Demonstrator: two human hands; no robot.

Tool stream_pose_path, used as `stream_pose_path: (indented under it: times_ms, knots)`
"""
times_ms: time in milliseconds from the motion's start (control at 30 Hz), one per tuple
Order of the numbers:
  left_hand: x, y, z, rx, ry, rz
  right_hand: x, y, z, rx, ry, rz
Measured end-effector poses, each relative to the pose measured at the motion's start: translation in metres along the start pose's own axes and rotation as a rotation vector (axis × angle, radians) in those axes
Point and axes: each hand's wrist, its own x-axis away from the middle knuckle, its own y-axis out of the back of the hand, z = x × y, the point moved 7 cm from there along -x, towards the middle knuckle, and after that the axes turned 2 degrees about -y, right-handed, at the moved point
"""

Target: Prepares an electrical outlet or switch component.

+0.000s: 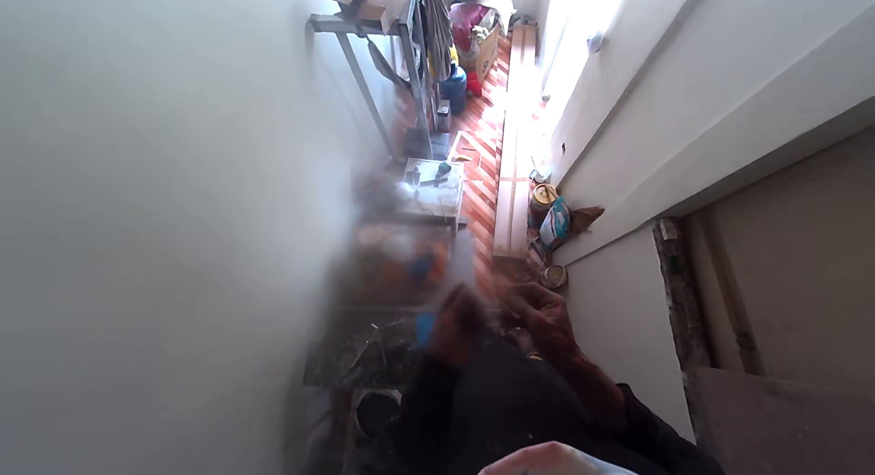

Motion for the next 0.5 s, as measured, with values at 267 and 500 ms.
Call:
stream_pose_path:
  times_ms: [267,500]
  knots:
    - [0.003,0.001,0.012,-0.017,0.005,-0.028,0.000,-0.018,0.015,0.202,0.207,0.015]
    - [0.005,-0.001,0.014,0.016,0.011,-0.022,-0.001,-0.021,0.014,0.221,0.201,-0.019]
